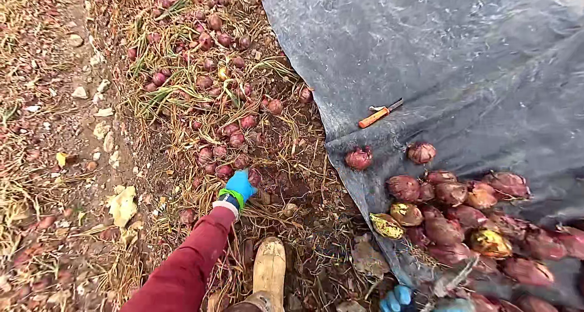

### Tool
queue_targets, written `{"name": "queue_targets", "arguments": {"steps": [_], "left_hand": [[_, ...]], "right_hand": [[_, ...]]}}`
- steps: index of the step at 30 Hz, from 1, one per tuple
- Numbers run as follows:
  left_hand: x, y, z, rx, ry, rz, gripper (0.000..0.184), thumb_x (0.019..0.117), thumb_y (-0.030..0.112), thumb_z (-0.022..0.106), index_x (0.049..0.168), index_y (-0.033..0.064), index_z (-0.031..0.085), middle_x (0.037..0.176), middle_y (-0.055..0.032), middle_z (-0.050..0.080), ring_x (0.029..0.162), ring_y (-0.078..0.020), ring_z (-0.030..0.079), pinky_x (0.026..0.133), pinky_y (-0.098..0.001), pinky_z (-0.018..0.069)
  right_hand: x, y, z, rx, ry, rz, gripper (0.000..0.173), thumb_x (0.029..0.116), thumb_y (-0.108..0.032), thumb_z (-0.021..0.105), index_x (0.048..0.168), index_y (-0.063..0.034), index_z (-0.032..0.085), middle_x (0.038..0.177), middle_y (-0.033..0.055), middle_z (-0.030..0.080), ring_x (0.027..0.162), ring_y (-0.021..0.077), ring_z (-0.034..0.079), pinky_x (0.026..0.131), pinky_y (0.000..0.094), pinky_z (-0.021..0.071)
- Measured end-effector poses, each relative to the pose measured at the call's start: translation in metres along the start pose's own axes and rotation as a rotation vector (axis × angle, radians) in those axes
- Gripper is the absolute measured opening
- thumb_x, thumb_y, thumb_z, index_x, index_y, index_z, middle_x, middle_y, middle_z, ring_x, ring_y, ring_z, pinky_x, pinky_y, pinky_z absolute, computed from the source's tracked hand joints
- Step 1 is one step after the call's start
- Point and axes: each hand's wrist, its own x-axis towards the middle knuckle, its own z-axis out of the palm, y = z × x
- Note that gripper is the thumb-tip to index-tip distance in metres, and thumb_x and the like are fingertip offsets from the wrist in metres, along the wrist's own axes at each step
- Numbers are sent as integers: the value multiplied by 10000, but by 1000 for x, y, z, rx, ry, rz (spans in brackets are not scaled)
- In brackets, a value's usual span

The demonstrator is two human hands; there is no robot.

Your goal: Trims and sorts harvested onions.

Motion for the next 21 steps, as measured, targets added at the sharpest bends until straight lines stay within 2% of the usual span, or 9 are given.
{"name": "queue_targets", "arguments": {"steps": [2, 3, 4, 9, 11, 13, 15, 18, 21], "left_hand": [[23, -14, 14, 40, -66, -83, 1085, 628, 493, 943, 1515, 83, 471, 1462, -226, 541, 1186, -408, 656, 946, -636, 566], [27, -14, 15, 65, -82, -86, 1091, 604, 507, 948, 1494, 78, 485, 1454, -230, 538, 1161, -409, 666, 923, -634, 577], [27, -13, 14, 87, -93, -74, 1065, 601, 503, 945, 1471, 74, 504, 1437, -234, 546, 1139, -411, 673, 904, -637, 583], [-53, 10, -27, -155, -114, 172, 1018, 616, 406, 960, 1480, 135, 495, 1204, -202, 702, 1071, -398, 698, 897, -666, 563], [-101, 21, -40, -336, -136, 341, 959, 588, 512, 959, 1392, 148, 582, 1090, -116, 747, 1014, -285, 727, 884, -580, 599], [-140, 37, -41, -517, -250, 486, 806, 573, 488, 966, 1252, 169, 670, 1026, -23, 763, 962, -165, 739, 866, -477, 631], [-168, 52, -35, -465, -439, 578, 809, 545, 447, 984, 1242, 179, 670, 1015, -13, 762, 955, -156, 736, 862, -472, 630], [-181, 58, -29, -253, -658, 648, 910, 573, 500, 977, 1335, 152, 620, 1112, -40, 741, 1057, -178, 709, 952, -477, 591], [-170, 48, -43, -195, -696, 671, 735, 624, 470, 973, 1216, 139, 690, 1045, -22, 751, 1001, -149, 715, 919, -438, 597]], "right_hand": [[25, 39, -18, 4, -308, 43, 766, 1039, -570, -93, 1015, -74, 491, 577, 39, 532, 436, 177, 531, 422, 334, 508], [60, 74, -48, 122, -672, -12, 825, 1034, -617, -18, 1220, 32, 456, 766, 141, 635, 591, 253, 639, 534, 406, 581], [70, 91, -52, 38, -710, -15, 881, 1022, -641, -17, 1265, 50, 472, 811, 166, 669, 616, 272, 665, 544, 430, 590], [41, 133, -40, -342, -636, 41, 982, 1017, -630, -74, 1130, 38, 637, 661, 153, 662, 533, 285, 662, 515, 475, 604], [44, 153, -40, -414, -741, 56, 1007, 998, -688, -38, 1125, 30, 658, 633, 151, 639, 502, 282, 643, 489, 464, 597], [43, 155, -36, -461, -903, -43, 915, 1002, -735, 145, 1141, 13, 654, 662, 120, 640, 507, 257, 636, 481, 434, 596], [35, 141, -25, -488, -962, -219, 855, 943, -796, 364, 1064, -12, 682, 666, 73, 652, 505, 218, 635, 473, 405, 589], [29, 116, -11, -562, -855, -516, 853, 893, -854, 355, 969, -60, 658, 692, 13, 670, 550, 138, 643, 501, 344, 583], [34, 101, 11, -682, -871, -625, 855, 880, -880, 306, 869, -108, 674, 675, -22, 656, 566, 91, 636, 515, 317, 574]]}}
